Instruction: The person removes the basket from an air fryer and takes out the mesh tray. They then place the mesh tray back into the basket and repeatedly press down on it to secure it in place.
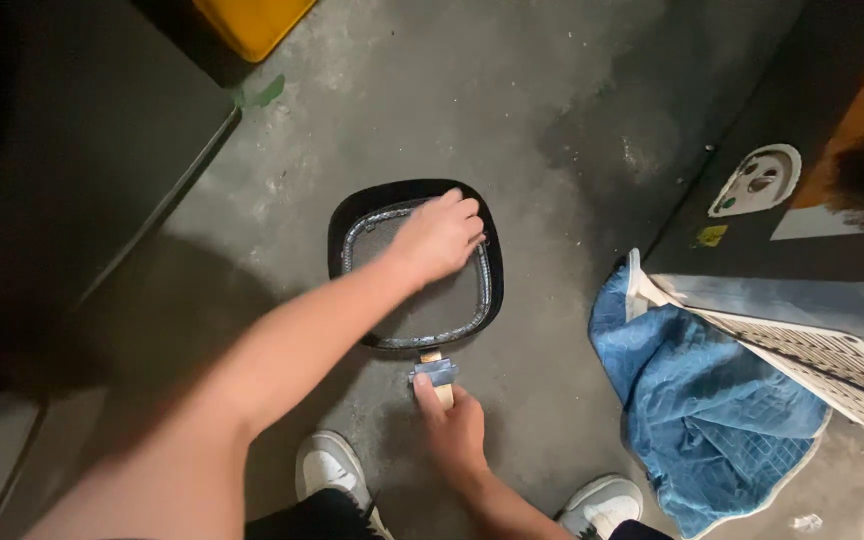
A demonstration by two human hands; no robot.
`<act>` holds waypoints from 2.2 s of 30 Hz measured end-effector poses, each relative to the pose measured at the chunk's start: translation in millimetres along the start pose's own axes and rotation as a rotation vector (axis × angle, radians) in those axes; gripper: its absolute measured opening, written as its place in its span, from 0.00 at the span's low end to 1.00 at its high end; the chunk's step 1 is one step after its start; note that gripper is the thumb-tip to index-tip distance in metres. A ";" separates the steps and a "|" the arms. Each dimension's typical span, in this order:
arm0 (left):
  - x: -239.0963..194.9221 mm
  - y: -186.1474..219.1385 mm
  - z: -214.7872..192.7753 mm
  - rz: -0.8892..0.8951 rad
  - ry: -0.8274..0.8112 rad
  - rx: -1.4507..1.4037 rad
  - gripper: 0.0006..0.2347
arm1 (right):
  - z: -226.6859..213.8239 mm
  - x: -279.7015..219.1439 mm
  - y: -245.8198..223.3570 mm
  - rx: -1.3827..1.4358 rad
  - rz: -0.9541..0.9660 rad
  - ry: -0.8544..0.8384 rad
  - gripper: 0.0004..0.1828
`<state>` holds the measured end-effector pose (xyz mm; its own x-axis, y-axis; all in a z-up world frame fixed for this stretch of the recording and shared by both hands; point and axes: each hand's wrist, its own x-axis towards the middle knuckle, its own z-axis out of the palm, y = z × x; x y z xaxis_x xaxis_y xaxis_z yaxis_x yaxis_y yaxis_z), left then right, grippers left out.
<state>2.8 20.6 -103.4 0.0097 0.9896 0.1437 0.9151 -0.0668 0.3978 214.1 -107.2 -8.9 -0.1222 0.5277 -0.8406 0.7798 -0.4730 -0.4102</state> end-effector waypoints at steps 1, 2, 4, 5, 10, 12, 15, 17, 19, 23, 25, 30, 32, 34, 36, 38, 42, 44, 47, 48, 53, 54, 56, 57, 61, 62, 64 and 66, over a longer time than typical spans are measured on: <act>-12.3 9.0 0.4 0.001 -0.002 -0.002 0.13 | -0.1 0.6 2.7 0.001 0.003 0.000 0.29; -24.4 18.3 0.5 -0.117 0.071 -0.089 0.08 | -0.5 1.0 5.4 0.010 -0.012 -0.014 0.29; -37.7 23.2 -12.5 -0.237 0.150 -0.170 0.06 | -4.8 3.0 8.2 0.015 -0.036 -0.031 0.29; -41.3 20.1 -24.0 -0.383 0.173 -0.265 0.05 | -7.8 3.6 10.4 0.150 -0.069 -0.050 0.26; -76.0 16.3 -146.6 -0.458 0.646 -0.227 0.07 | -49.7 -9.6 -10.3 0.549 -0.128 -0.026 0.16; -104.8 -1.9 -175.4 -1.550 0.608 -0.644 0.15 | -80.4 -26.4 -31.3 0.476 -0.205 0.112 0.24; -277.1 -132.0 24.9 -1.078 0.798 -2.476 0.15 | -109.4 -11.7 26.0 0.762 -0.466 0.019 0.23; -220.3 -58.0 -6.2 -0.919 0.540 -2.551 0.12 | -120.3 -17.8 33.4 0.684 -0.507 0.044 0.22; -156.1 6.0 -62.6 -0.792 0.275 -2.599 0.09 | -124.3 -25.5 35.7 0.605 -0.518 0.075 0.22; -102.9 67.0 -140.0 -0.377 -0.184 -2.504 0.07 | -124.5 -47.6 30.2 0.642 -0.428 -0.350 0.24; -97.7 71.5 -151.1 -0.303 -0.262 -2.495 0.09 | -124.6 -51.1 34.0 0.735 -0.476 -0.439 0.25; -90.4 91.4 -171.3 -0.345 -0.364 -2.729 0.20 | -124.2 -37.9 70.0 0.583 -0.461 -0.384 0.10; -91.9 92.4 -168.9 -0.319 -0.373 -2.773 0.23 | -122.4 -21.3 83.5 0.545 -0.509 -0.434 0.12; -84.3 97.0 -168.0 -0.284 -0.407 -2.817 0.27 | -124.8 -23.8 83.3 0.514 -0.562 -0.465 0.16; -79.5 97.4 -172.9 -0.421 -0.469 -2.877 0.40 | -123.0 -37.7 63.3 0.481 -0.634 -0.455 0.35; -74.3 101.3 -176.3 -0.422 -0.492 -2.838 0.43 | -127.9 -31.2 68.4 0.437 -0.582 -0.470 0.19; -72.5 104.4 -184.7 -0.512 -0.584 -2.796 0.48 | -101.1 -53.2 55.5 0.657 -0.486 -0.451 0.35; -81.7 99.4 -167.1 -0.401 -0.602 -2.858 0.48 | -107.7 -37.0 75.1 0.533 -0.488 -0.446 0.28; -89.5 99.0 -169.0 -0.328 -0.631 -2.955 0.49 | -107.4 -40.3 72.4 0.439 -0.506 -0.508 0.21; -88.9 102.7 -172.3 -0.364 -0.604 -2.994 0.50 | -110.9 -43.7 66.8 0.452 -0.523 -0.596 0.19; -90.5 116.2 -186.7 -0.249 -0.739 -3.158 0.45 | -105.3 -31.8 70.4 0.566 -0.455 -0.490 0.14; -92.1 116.8 -185.5 -0.140 -0.811 -3.254 0.44 | -104.0 -28.3 73.6 0.662 -0.413 -0.463 0.11; -89.6 98.2 -179.8 -0.193 -0.786 -3.091 0.40 | -96.2 -31.0 73.8 0.752 -0.385 -0.436 0.12; -86.7 90.7 -174.6 -0.210 -0.732 -2.931 0.38 | -97.7 -29.6 73.4 0.819 -0.363 -0.419 0.17; -124.7 42.9 -132.4 -0.608 -0.721 -2.567 0.25 | -121.5 -43.8 38.0 0.548 -0.383 -0.295 0.14; -129.6 37.5 -131.1 -0.962 -0.526 -2.190 0.21 | -127.4 -47.6 28.3 0.427 -0.455 -0.235 0.22; -156.8 14.8 -112.0 -1.214 -0.336 -1.805 0.17 | -136.9 -48.4 17.0 0.279 -0.523 -0.153 0.30; -202.6 -19.4 -83.6 -0.798 -0.125 -2.033 0.23 | -142.5 -42.5 9.7 -0.111 -0.917 0.074 0.37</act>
<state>-50.7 -189.3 -64.5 0.0468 0.8649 -0.4997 -0.8132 0.3235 0.4838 314.4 -33.7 73.3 -0.6838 0.7078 -0.1775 0.4522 0.2201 -0.8644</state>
